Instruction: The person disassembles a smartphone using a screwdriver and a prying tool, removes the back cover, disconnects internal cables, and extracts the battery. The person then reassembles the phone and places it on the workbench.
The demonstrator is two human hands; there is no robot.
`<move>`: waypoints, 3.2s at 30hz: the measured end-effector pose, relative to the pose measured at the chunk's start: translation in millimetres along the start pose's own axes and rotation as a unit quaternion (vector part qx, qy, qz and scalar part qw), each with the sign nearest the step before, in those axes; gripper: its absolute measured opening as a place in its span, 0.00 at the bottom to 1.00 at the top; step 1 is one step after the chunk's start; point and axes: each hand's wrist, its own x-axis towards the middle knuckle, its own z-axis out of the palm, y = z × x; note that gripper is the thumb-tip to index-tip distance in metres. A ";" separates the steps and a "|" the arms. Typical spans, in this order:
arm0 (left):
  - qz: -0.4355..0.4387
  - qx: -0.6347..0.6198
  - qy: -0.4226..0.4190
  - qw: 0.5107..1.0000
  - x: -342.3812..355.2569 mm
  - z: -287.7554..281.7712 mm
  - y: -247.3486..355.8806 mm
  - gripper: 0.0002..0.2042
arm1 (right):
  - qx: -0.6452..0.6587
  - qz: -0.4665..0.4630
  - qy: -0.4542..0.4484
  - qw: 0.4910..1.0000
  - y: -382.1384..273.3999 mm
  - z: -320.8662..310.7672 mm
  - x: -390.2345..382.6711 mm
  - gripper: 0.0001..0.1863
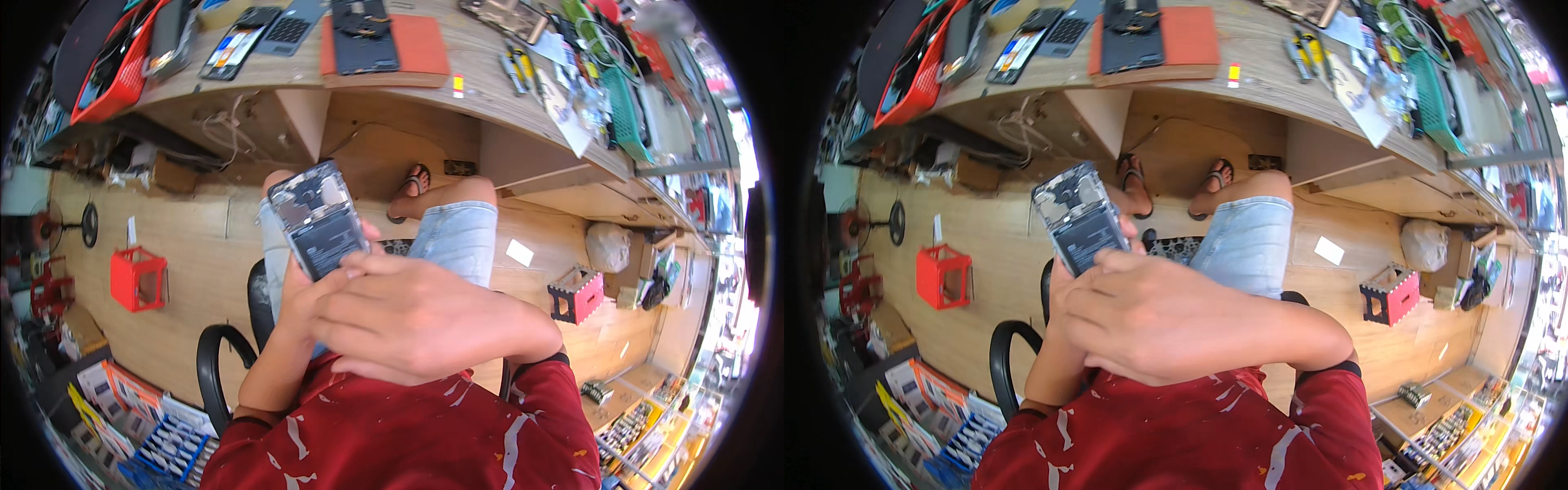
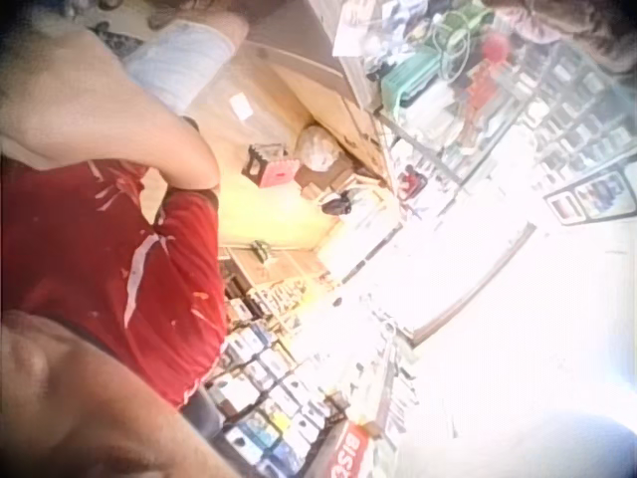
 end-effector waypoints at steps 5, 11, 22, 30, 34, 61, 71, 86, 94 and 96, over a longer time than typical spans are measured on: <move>-0.106 -0.097 0.031 0.989 6.7 17.4 10.9 0.23 | 0.034 -0.007 0.024 0.999 -0.6 1.7 -5.5 0.21; -0.065 0.063 -0.047 0.995 -6.4 -10.0 -4.2 0.34 | 0.021 0.043 0.186 0.981 21.5 -25.9 -19.1 0.17; -0.083 0.045 -0.125 0.988 1.2 7.7 -6.2 0.27 | -0.288 0.439 0.392 0.755 146.8 -174.6 -130.6 0.19; -0.102 0.044 -0.135 0.985 1.0 14.1 -10.3 0.27 | -0.378 0.516 0.291 0.711 192.6 -190.1 -140.0 0.21; -0.103 0.052 -0.135 0.984 1.7 13.6 -10.2 0.26 | -0.377 0.526 0.242 0.723 192.4 -195.7 -130.3 0.19; -0.108 0.061 -0.198 0.972 16.4 10.2 -8.1 0.28 | 0.072 0.307 0.518 0.795 64.4 -163.8 -143.0 0.25; 0.082 -0.094 -0.130 0.984 17.1 22.1 -4.8 0.27 | 0.352 0.058 0.362 0.861 -16.2 -67.4 -86.7 0.22; 0.205 -0.206 -0.064 0.955 19.3 19.6 13.5 0.50 | 0.294 0.154 0.229 0.915 -15.3 13.9 -29.8 0.15; 0.237 -0.148 -0.073 0.958 22.1 18.7 16.6 0.51 | 0.228 0.188 0.251 0.922 -16.8 18.3 -22.4 0.14; 0.238 -0.124 -0.068 0.961 19.6 21.6 19.5 0.51 | 0.213 0.193 0.250 0.925 -17.0 18.4 -21.0 0.14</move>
